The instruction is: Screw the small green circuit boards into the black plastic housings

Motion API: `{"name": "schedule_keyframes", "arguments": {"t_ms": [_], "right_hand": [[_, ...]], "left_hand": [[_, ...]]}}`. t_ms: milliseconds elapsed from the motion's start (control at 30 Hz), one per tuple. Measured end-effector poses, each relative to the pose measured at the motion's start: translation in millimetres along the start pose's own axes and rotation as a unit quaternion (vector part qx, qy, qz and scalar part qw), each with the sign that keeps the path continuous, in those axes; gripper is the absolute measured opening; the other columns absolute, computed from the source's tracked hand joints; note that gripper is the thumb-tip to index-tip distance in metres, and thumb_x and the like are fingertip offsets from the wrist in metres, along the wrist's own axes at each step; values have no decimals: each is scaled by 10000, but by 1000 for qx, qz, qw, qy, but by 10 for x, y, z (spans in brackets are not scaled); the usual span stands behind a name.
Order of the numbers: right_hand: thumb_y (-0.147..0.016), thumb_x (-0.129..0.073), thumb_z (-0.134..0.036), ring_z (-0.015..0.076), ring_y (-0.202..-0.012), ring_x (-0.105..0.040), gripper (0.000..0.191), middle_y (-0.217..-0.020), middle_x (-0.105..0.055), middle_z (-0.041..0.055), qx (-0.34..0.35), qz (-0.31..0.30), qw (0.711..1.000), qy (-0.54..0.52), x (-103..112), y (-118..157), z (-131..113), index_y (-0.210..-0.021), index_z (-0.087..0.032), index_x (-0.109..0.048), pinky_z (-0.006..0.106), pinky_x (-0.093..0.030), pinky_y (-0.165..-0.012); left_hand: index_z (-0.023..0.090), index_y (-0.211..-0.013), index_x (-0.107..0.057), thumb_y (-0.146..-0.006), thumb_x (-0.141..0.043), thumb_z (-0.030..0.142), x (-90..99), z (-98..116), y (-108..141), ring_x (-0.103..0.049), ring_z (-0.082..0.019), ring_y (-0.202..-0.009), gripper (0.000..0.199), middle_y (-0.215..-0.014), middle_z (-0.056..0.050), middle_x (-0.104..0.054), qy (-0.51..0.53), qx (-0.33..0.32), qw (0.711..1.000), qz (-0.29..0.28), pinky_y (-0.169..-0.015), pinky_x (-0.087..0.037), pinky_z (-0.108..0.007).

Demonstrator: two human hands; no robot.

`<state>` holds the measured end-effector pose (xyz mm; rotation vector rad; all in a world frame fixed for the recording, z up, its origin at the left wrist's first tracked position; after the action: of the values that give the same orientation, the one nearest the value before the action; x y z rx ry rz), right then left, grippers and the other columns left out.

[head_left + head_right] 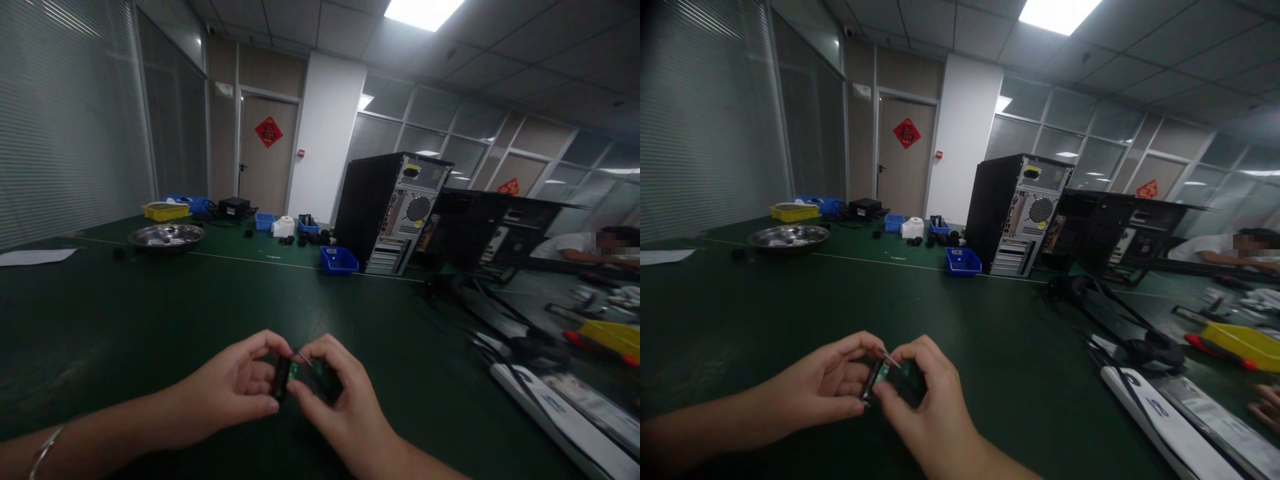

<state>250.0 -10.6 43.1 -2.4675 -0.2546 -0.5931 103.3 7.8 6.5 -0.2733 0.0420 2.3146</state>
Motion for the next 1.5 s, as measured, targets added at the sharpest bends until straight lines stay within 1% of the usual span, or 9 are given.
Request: {"name": "schedule_keyframes", "arguments": {"t_ms": [200, 367, 800, 1000, 1100, 1167, 1233, 1367, 1500], "right_hand": [[-776, -708, -108, 162, -764, -599, 162, -842, -613, 13, 12, -10, 1000, -21, -43, 18, -35, -898, -189, -638, 239, -446, -677], [-772, -701, -122, 169, -764, -605, 170, -851, -617, 26, 16, -17, 1000, -19, -68, 27, -40, -921, -180, -644, 253, -448, -676], [-738, -666, -129, 192, -767, -635, 237, -896, -634, 39, 41, -54, 991, 113, -85, 47, -57, -953, -210, -608, 271, -455, -647], [-790, -669, -193, 201, -790, -655, 169, -912, -654, 44, 70, -87, 974, 196, -189, 72, -80, -943, -219, -601, 266, -471, -647], [-805, -675, -185, 202, -848, -664, 231, -971, -663, 39, 80, -88, 973, 196, -207, 84, -63, -1013, -237, -589, 266, -478, -686], [-800, -666, -157, 198, -881, -663, 324, -1021, -656, 34, 78, -89, 976, 184, -191, 81, -53, -1093, -255, -568, 268, -476, -703], [-802, -649, -145, 196, -891, -656, 374, -1041, -642, 36, 68, -90, 979, 172, -162, 71, -46, -1144, -258, -550, 275, -477, -711], [-830, -604, -118, 199, -914, -638, 334, -1054, -621, 44, 37, -96, 984, 146, -114, 54, -31, -1136, -244, -564, 292, -482, -747], [-859, -585, -115, 194, -914, -624, 277, -1072, -609, 41, 6, -115, 986, 124, -118, 58, -5, -1099, -253, -594, 286, -486, -747]], "left_hand": [[208, -1120, -531, -785, -732, 86, -48, -52, 19, -654, -196, -976, 410, -1020, -40, -676, 11, 16, 1000, 6, -816, -482, -312], [195, -1082, -547, -764, -745, 47, -25, -45, 9, -667, -167, -924, 404, -1028, -44, -684, 17, 4, 1000, 14, -792, -506, -292], [203, -1072, -569, -769, -763, 109, -26, 2, 3, -647, -172, -951, 371, -1066, -35, -661, -11, 5, 1000, 10, -793, -491, -286], [213, -1050, -588, -845, -700, 228, -90, 23, 5, -658, -196, -907, 234, -942, -22, -693, -29, 9, 999, 24, -792, -479, -316], [226, -1103, -607, -860, -676, 269, -65, 17, -10, -648, -240, -1017, 257, -1044, -50, -715, -50, 14, 998, 38, -874, -468, -359], [233, -1135, -623, -866, -656, 295, 54, 65, -28, -635, -260, -1058, 278, -1109, -62, -712, -80, 7, 994, 75, -910, -461, -382], [220, -1126, -651, -864, -641, 293, 312, 166, -38, -642, -257, -1006, 272, -1070, -65, -724, -126, -22, 979, 156, -889, -470, -376], [165, -1061, -699, -849, -626, 216, 1103, 333, 60, -653, -243, -894, 231, -946, -84, -735, -128, -78, 916, 373, -776, -506, -336], [161, -1024, -675, -848, -585, 130, 1695, 378, 197, -639, -191, -871, 199, -951, -66, -698, -112, -104, 876, 457, -734, -512, -272]]}}
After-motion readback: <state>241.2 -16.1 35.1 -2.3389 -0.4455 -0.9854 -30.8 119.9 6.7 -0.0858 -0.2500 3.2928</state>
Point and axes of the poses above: each hand's wrist, its own y-axis away from the middle knuckle, its own x-axis out of the back of the hand, z = x × y, the point moved 6 cm from there along -y, towards the middle knuckle
